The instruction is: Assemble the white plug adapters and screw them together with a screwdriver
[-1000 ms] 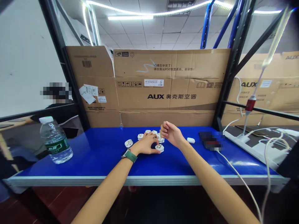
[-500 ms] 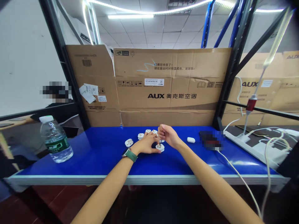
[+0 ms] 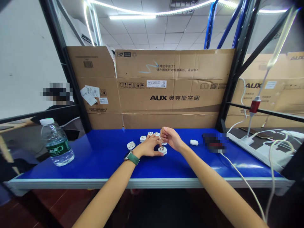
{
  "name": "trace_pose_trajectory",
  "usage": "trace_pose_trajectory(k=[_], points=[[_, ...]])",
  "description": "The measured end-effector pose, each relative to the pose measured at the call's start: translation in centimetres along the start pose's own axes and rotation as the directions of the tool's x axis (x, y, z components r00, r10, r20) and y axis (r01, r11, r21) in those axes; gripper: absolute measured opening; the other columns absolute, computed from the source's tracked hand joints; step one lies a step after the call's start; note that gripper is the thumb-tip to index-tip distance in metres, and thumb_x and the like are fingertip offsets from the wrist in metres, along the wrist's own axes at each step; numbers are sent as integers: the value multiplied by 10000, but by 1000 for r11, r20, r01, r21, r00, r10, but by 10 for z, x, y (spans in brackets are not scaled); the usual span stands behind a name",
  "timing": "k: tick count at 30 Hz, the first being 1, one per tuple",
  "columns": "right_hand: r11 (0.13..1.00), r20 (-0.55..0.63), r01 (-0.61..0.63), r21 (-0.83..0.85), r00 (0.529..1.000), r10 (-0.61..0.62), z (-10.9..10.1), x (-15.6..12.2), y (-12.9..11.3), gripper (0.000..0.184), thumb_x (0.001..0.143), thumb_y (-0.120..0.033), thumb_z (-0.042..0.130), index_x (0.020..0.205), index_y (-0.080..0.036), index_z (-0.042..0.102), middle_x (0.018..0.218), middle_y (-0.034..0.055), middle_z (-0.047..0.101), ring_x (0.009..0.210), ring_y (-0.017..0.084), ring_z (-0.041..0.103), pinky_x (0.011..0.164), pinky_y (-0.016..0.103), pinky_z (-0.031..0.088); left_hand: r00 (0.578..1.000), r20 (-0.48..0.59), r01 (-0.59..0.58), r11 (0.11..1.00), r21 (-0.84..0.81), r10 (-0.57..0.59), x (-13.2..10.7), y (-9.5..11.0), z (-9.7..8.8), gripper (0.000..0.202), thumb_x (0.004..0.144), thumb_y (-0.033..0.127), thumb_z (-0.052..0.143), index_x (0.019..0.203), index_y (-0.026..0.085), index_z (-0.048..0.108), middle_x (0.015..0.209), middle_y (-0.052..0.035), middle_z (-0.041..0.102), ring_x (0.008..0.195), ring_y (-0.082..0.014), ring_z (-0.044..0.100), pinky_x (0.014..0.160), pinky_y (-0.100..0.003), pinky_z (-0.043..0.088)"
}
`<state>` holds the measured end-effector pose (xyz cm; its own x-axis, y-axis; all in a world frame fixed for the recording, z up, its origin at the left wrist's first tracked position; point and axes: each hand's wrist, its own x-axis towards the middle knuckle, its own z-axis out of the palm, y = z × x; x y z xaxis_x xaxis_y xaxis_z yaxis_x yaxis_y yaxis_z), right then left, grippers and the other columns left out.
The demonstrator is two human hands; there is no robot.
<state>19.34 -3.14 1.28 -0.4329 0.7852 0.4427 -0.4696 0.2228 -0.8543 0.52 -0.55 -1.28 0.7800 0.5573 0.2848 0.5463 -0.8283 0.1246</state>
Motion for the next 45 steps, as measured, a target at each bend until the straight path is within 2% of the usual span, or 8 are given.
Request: trace_pose_trajectory(k=[11,14,18,24,33,38,42,45], points=[[998,14,-45,50,999,44,-1,-1,0,416,896,-474,635,682,-201,406,688,-34,348,531,99,272,491,252,292,1000,-5,-3,1000,14,3,0,1,-1,455,770,668,733,972,262,699,1185,-52,659,1224,-319,470,1087,-505,288],[999,-14,-11,53,1000,12,0,-1,-2,420,889,-481,636,687,-205,393,685,-32,339,543,105,271,501,253,278,1000,-10,-7,1000,2,7,0,3,-3,429,765,642,752,928,250,690,1199,-50,646,1223,-322,470,1081,-494,290],[999,-52,47,28,998,-45,2,-1,-4,440,883,-492,634,678,-206,370,677,-26,332,558,112,280,519,262,257,1000,0,3,1000,-14,-3,0,5,-4,437,759,645,756,906,240,683,1111,-50,654,1161,-308,496,1055,-480,302],[999,-29,38,-7,999,-38,1,-1,0,440,897,-490,628,673,-201,383,684,-22,347,556,109,293,514,261,246,1000,-5,8,1000,-5,-8,0,4,-3,428,759,640,758,907,245,683,1204,-43,645,1203,-302,482,1081,-486,294],[998,-19,41,-45,999,-41,2,0,3,434,890,-516,643,688,-205,419,711,-17,384,582,121,348,512,262,336,1000,-2,13,1000,-8,-13,0,2,-1,425,759,636,760,910,245,690,1275,-48,633,1250,-325,461,1105,-517,279],[993,3,61,-101,998,-60,-1,1,5,306,858,-488,684,865,-209,560,762,-8,473,660,143,466,557,256,411,1000,-9,8,1000,6,-8,0,4,-2,421,764,628,759,905,237,696,1201,-59,628,1203,-321,487,1073,-493,312],[957,-15,60,-283,998,-67,-5,1,4,358,879,-475,670,1134,-227,628,792,-2,547,728,169,565,631,286,492,1000,-6,13,1000,11,-13,0,6,-4,445,767,642,743,924,228,700,1183,-70,615,1180,-327,495,1062,-484,328],[923,-56,99,-372,990,-129,-7,2,3,372,850,-433,713,1155,-228,658,807,-3,567,756,173,614,683,302,511,1000,4,24,1000,1,-24,0,6,-5,446,771,649,735,943,239,697,1218,-73,614,1219,-345,479,1086,-512,306]])
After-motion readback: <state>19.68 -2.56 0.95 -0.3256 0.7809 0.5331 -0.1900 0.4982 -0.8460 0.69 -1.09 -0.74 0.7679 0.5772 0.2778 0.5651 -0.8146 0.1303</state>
